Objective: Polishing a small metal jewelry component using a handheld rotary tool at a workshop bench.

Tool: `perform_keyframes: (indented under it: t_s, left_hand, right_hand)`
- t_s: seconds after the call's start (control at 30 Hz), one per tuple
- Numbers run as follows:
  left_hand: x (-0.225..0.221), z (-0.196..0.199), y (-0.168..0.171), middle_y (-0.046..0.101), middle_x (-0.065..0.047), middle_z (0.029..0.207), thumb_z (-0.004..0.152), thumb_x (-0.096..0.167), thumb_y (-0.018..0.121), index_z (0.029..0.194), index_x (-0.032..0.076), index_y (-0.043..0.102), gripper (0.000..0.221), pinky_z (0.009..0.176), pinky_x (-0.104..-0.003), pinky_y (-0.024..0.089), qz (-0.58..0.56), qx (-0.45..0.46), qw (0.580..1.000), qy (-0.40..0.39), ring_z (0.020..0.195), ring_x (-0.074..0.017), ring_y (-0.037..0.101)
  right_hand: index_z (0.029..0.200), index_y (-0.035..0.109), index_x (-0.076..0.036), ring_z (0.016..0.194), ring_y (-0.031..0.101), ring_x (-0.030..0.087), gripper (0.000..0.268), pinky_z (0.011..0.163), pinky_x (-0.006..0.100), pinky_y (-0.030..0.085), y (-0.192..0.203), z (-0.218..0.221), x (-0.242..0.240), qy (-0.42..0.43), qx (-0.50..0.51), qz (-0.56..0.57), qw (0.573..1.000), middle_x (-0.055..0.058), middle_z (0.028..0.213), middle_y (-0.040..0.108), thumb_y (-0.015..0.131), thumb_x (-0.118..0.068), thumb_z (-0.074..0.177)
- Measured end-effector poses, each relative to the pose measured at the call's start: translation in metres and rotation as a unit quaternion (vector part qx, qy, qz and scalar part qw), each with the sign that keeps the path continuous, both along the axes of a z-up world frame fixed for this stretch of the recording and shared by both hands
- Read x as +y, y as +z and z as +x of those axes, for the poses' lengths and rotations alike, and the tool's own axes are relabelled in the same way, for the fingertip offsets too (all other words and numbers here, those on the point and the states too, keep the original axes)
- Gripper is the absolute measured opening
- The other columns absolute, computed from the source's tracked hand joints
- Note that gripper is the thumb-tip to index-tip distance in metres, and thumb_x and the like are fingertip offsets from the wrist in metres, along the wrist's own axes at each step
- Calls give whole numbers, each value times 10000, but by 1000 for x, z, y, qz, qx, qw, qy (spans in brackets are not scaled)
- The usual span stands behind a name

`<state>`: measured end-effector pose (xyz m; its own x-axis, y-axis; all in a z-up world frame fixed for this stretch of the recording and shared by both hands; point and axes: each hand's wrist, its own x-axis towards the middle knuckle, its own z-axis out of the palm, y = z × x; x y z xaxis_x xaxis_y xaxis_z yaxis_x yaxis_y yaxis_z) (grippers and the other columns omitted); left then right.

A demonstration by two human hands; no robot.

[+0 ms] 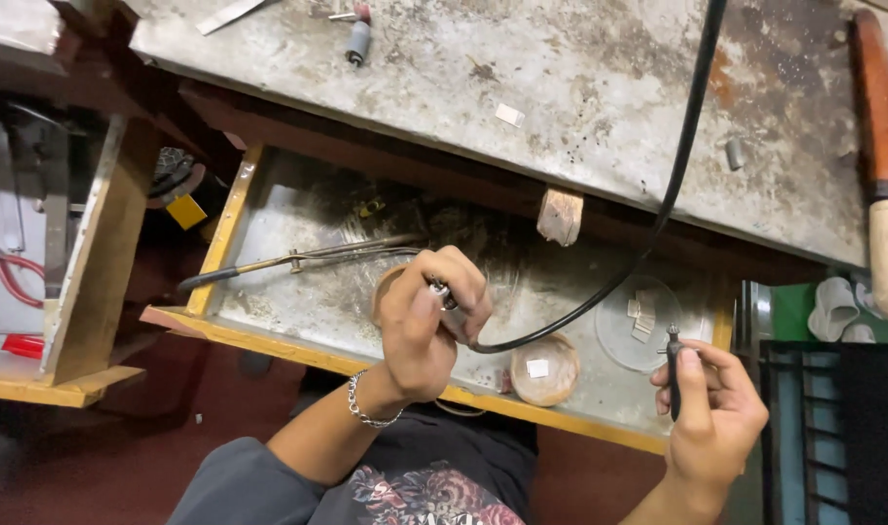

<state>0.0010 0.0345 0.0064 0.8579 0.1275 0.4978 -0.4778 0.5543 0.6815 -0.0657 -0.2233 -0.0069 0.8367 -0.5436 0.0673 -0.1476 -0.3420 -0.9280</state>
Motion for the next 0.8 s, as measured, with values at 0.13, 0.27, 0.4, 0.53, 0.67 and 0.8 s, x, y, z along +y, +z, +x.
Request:
perform_keyframes:
  t_s: [0.13,0.27,0.4,0.53,0.67,0.8]
  left_hand:
    - [0,4,-6,494,-88,735,1120,254,340,860,53,501,366,408,-247,341,-34,-7,999,22,453,-130,390]
    - [2,2,-8,457,-75,666,1116,296,314,802,63,483,427,370,-242,306,-31,56,998,28,437,-129,378]
    - [1,1,-7,452,-71,651,1124,298,307,793,67,469,434,354,-239,311,-4,42,998,46,425,-126,373]
    - [4,1,1,431,-63,607,1121,311,312,781,78,459,437,346,-242,308,-21,43,999,25,428,-133,379]
    - [20,0,9,491,-23,660,1117,321,337,852,115,521,383,349,-237,330,-81,69,994,31,431,-110,409]
    - [43,-11,33,424,34,654,1076,466,384,826,167,535,418,334,-199,305,-91,106,989,44,426,-75,378]
  right_hand:
    - [1111,665,15,565,504,153,152,494,231,398,-1,4,7,4,-1,-1,1000,154,740,618,599,-117,1072]
    - [1094,661,9,538,483,148,144,511,239,393,-5,4,7,20,7,-24,999,136,736,627,613,-126,1074]
    - [1107,668,12,540,491,144,156,532,237,406,-4,3,3,21,-1,-33,999,135,746,635,617,-133,1075]
    - [1196,650,-23,596,554,146,136,504,241,437,3,23,-14,-18,-62,-61,996,133,865,658,616,-118,1106]
    - [1287,592,61,984,646,258,237,822,324,487,16,76,-53,24,-193,-263,945,181,1145,639,661,-7,1070]
    - [1108,714,56,869,682,287,167,777,370,571,19,138,-84,52,-242,-425,871,177,1019,712,817,62,977]
